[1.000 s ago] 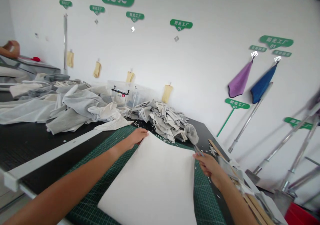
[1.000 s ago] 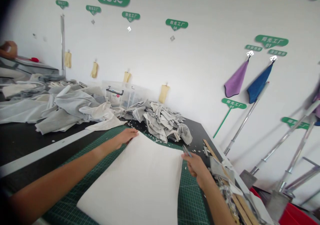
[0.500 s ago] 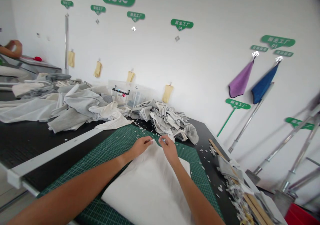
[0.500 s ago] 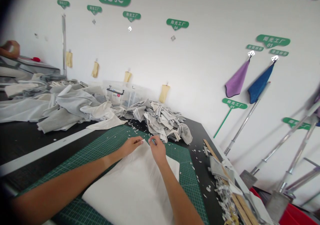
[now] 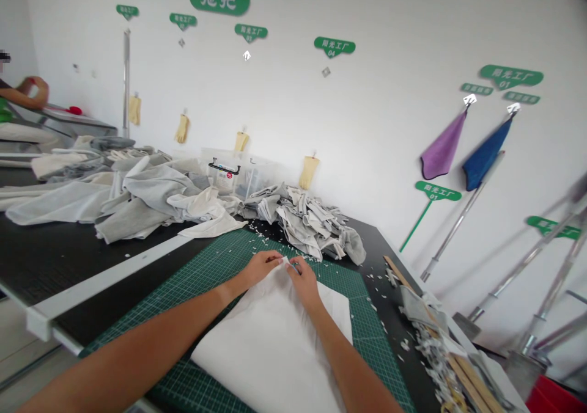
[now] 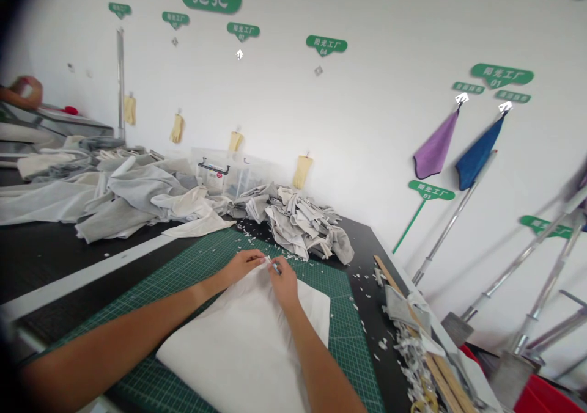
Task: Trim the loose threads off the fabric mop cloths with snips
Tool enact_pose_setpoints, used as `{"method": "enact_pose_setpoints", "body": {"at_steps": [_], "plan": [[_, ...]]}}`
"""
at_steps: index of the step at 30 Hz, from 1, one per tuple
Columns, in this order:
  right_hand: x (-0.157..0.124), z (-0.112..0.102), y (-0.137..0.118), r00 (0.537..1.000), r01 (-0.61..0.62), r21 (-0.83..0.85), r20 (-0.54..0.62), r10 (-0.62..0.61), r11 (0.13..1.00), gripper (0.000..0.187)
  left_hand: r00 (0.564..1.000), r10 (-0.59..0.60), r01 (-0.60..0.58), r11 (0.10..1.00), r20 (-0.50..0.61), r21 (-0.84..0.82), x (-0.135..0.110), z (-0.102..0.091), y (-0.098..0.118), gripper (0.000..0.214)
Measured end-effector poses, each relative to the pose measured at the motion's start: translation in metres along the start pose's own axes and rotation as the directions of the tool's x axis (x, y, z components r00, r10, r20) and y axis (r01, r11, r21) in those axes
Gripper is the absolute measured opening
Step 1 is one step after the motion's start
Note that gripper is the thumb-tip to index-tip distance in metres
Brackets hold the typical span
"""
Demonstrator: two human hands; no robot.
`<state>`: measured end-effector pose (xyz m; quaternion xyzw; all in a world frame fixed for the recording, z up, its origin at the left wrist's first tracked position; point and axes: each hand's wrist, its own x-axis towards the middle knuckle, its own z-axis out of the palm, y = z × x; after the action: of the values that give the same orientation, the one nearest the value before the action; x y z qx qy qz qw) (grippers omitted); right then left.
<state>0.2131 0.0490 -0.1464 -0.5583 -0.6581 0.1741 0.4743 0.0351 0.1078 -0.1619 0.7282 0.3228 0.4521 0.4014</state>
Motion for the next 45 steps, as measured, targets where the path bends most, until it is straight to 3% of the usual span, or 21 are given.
{"method": "enact_pose_setpoints", "body": {"at_steps": [7,11,17,33,45], "plan": [[-0.001,-0.003,-0.006,0.996,-0.079,0.109,-0.041,0.084,0.991,0.035,0.999,0.008,-0.007,1.000,0.043,-0.030,-0.001,-0.002,0.002,0.042],[-0.003,-0.002,-0.010,0.998,-0.056,0.158,-0.017,0.059,0.986,0.040,1.000,-0.002,0.002,1.000,0.022,0.027,-0.001,-0.002,0.003,0.041],[-0.005,-0.001,-0.011,1.000,0.011,0.101,0.006,-0.011,0.995,0.042,0.999,0.031,-0.031,0.999,0.010,0.037,0.001,-0.003,-0.001,0.040],[-0.009,-0.003,-0.011,0.998,0.047,-0.123,0.049,-0.041,0.991,0.040,1.000,0.032,-0.032,0.999,-0.001,0.042,0.001,-0.006,0.002,0.039],[-0.011,-0.003,-0.013,0.995,0.077,-0.204,0.072,-0.064,0.976,0.039,0.997,0.074,-0.074,0.997,0.036,0.004,0.004,-0.005,-0.008,0.039]]}}
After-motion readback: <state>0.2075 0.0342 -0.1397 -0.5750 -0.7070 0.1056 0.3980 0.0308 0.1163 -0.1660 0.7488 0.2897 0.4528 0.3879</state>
